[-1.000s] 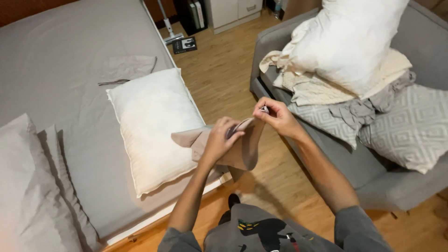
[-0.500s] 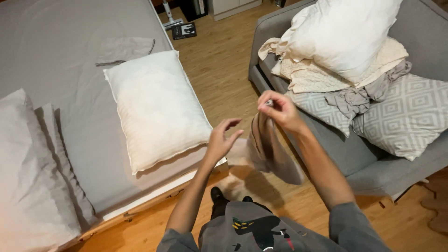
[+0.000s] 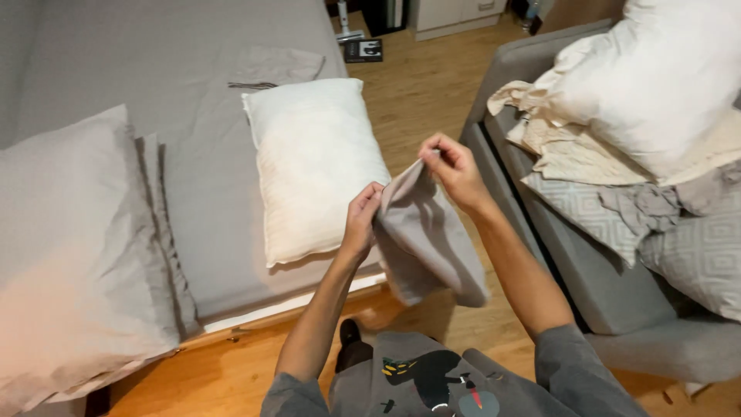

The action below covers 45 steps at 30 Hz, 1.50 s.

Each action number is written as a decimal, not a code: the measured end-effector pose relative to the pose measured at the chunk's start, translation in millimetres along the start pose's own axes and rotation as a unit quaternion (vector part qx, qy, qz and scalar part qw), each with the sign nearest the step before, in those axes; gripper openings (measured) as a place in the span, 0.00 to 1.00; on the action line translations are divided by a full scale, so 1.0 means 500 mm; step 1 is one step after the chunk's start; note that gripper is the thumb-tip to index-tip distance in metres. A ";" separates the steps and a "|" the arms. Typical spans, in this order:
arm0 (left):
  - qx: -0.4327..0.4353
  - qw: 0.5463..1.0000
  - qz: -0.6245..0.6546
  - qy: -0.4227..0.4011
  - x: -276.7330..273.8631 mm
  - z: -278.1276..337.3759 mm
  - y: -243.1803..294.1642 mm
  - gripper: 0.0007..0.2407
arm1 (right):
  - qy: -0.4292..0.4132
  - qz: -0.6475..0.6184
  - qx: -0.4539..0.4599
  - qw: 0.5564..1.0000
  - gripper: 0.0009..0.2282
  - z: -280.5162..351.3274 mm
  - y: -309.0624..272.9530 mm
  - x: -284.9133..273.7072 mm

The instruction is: The person inserts a white pillow into a light-colored pillowcase. They align the corners, pull the fabric over the pillow, and smooth the surface to ensure a neat fit.

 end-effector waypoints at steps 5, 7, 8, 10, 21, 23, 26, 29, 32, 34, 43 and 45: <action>0.075 0.982 -0.163 -0.060 -0.060 0.086 0.363 0.05 | -0.012 -0.150 0.003 0.989 0.07 -0.039 -0.101 0.155; 0.116 0.963 -0.237 -0.057 -0.091 0.098 0.465 0.04 | -0.024 -0.164 -0.020 0.986 0.08 -0.058 -0.138 0.200; 0.127 0.960 -0.242 -0.064 -0.115 0.099 0.487 0.04 | -0.060 -0.128 -0.038 0.989 0.15 -0.066 -0.146 0.228; 0.137 0.956 -0.249 -0.075 -0.162 0.088 0.505 0.05 | -0.092 -0.091 -0.057 0.990 0.22 -0.087 -0.170 0.290; 0.046 0.874 -0.438 -0.204 -0.317 0.047 0.350 0.06 | -0.169 0.174 0.010 0.970 0.06 -0.149 -0.094 0.408; 0.026 0.884 -0.426 -0.191 -0.330 0.047 0.306 0.04 | -0.153 0.188 0.004 0.970 0.05 -0.159 -0.107 0.408; 0.018 0.916 -0.385 -0.108 -0.374 0.024 0.284 0.04 | -0.133 0.204 0.019 0.970 0.05 -0.171 -0.109 0.416; 0.038 0.942 -0.333 0.003 -0.448 -0.017 0.282 0.04 | -0.138 0.217 0.067 0.964 0.08 -0.173 -0.070 0.421; 0.051 0.956 -0.289 0.024 -0.459 -0.042 0.316 0.05 | -0.151 0.199 0.107 0.962 0.03 -0.174 -0.023 0.408; 0.055 0.962 -0.267 0.005 -0.439 -0.035 0.342 0.06 | -0.156 0.170 0.124 0.965 0.02 -0.180 -0.003 0.388; 0.168 0.792 -0.587 -0.018 -0.387 -0.055 0.374 0.31 | -0.042 0.072 0.138 0.987 0.00 -0.213 0.022 0.228; 0.138 0.784 -0.601 -0.075 -0.386 -0.078 0.348 0.26 | -0.097 0.099 0.274 0.952 0.11 -0.204 0.079 0.212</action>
Point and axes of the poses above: each hand's wrist, its own z-axis away from the middle knuckle, its own x-axis out of the palm, y = z × x, the point moved 7 cm from there along -z, towards the middle knuckle, and after that the axes turned 15 degrees about -z, right-handed, at the moved point
